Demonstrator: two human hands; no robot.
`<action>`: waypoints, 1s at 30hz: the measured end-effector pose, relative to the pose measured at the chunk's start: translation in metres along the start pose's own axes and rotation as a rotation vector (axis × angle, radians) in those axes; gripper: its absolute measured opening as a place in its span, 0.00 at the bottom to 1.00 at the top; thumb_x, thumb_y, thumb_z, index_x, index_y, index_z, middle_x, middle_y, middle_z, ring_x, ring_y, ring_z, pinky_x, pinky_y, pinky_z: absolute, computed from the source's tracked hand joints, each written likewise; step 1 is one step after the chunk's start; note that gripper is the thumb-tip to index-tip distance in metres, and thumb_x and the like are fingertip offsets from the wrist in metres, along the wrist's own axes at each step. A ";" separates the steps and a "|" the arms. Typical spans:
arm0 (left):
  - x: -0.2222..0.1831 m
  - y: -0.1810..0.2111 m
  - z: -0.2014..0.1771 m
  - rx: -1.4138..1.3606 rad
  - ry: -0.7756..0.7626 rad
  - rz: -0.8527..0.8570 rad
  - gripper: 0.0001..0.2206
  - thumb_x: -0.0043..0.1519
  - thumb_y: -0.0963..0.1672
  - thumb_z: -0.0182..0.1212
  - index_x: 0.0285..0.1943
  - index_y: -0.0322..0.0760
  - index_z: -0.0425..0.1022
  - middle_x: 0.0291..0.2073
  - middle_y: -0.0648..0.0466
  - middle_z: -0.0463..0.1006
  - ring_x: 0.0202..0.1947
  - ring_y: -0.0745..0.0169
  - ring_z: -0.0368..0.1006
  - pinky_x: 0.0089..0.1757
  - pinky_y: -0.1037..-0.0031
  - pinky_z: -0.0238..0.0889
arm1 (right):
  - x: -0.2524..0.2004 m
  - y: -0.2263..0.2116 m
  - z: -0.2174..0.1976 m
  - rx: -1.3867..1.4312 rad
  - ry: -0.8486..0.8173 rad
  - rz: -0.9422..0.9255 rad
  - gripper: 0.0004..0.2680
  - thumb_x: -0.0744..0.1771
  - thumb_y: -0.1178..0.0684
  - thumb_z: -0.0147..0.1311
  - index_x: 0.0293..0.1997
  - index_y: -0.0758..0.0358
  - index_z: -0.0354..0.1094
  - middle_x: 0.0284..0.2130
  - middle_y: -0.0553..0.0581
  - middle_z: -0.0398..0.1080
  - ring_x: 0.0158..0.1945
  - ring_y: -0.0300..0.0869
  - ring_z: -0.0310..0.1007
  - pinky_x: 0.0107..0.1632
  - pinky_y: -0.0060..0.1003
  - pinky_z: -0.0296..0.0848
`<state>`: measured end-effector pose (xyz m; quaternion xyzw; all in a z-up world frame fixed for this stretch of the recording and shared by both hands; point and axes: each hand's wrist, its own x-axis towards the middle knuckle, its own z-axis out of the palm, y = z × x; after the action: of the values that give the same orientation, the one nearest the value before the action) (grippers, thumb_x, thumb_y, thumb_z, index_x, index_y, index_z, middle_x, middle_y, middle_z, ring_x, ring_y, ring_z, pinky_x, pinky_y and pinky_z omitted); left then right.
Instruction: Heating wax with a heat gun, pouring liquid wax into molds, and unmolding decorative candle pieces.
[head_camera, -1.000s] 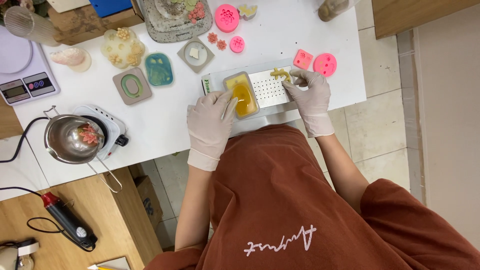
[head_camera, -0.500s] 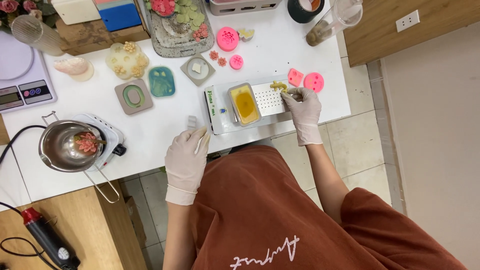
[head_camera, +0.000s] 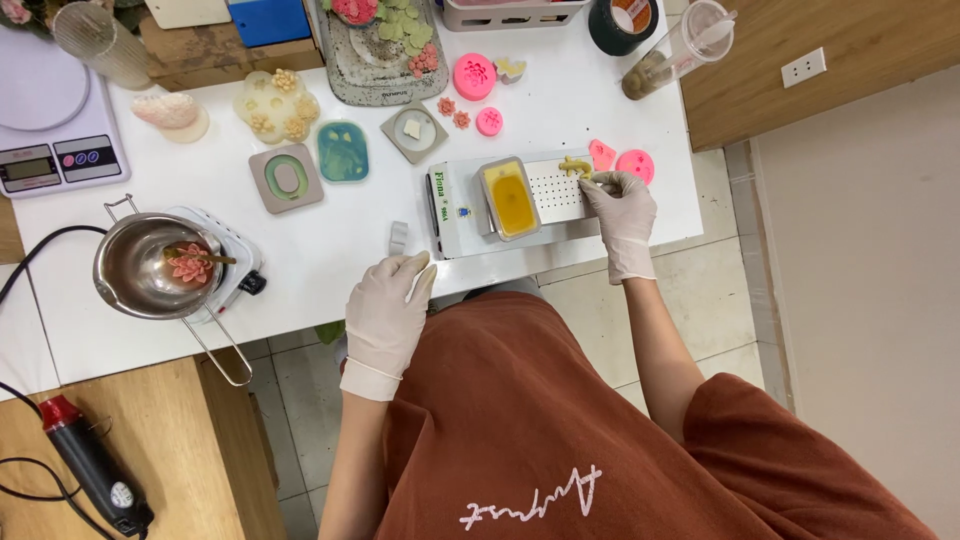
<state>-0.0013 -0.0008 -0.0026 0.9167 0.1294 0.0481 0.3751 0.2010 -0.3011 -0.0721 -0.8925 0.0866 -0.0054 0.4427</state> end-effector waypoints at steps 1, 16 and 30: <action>-0.001 0.001 0.000 -0.002 0.006 0.001 0.12 0.66 0.48 0.58 0.51 0.41 0.82 0.45 0.50 0.81 0.47 0.46 0.74 0.47 0.60 0.67 | 0.000 0.000 0.000 0.000 0.000 -0.006 0.09 0.63 0.53 0.70 0.41 0.66 0.77 0.28 0.49 0.75 0.31 0.30 0.71 0.37 0.25 0.74; -0.024 -0.031 0.000 0.052 0.006 -0.097 0.14 0.66 0.49 0.56 0.53 0.40 0.81 0.46 0.49 0.81 0.47 0.46 0.74 0.47 0.60 0.67 | -0.008 0.002 -0.012 -0.023 -0.022 -0.007 0.14 0.61 0.52 0.72 0.46 0.67 0.75 0.27 0.48 0.72 0.30 0.30 0.68 0.35 0.26 0.71; -0.043 -0.066 0.043 0.353 -0.206 -0.369 0.22 0.67 0.53 0.53 0.65 0.42 0.71 0.47 0.48 0.79 0.47 0.48 0.75 0.46 0.59 0.69 | 0.054 0.020 -0.033 -0.018 -0.004 -0.122 0.08 0.69 0.53 0.61 0.50 0.64 0.76 0.40 0.53 0.79 0.42 0.32 0.75 0.47 0.28 0.74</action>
<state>-0.0478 0.0040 -0.0791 0.9288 0.2617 -0.1378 0.2232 0.2486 -0.3480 -0.0712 -0.9001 0.0315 -0.0298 0.4336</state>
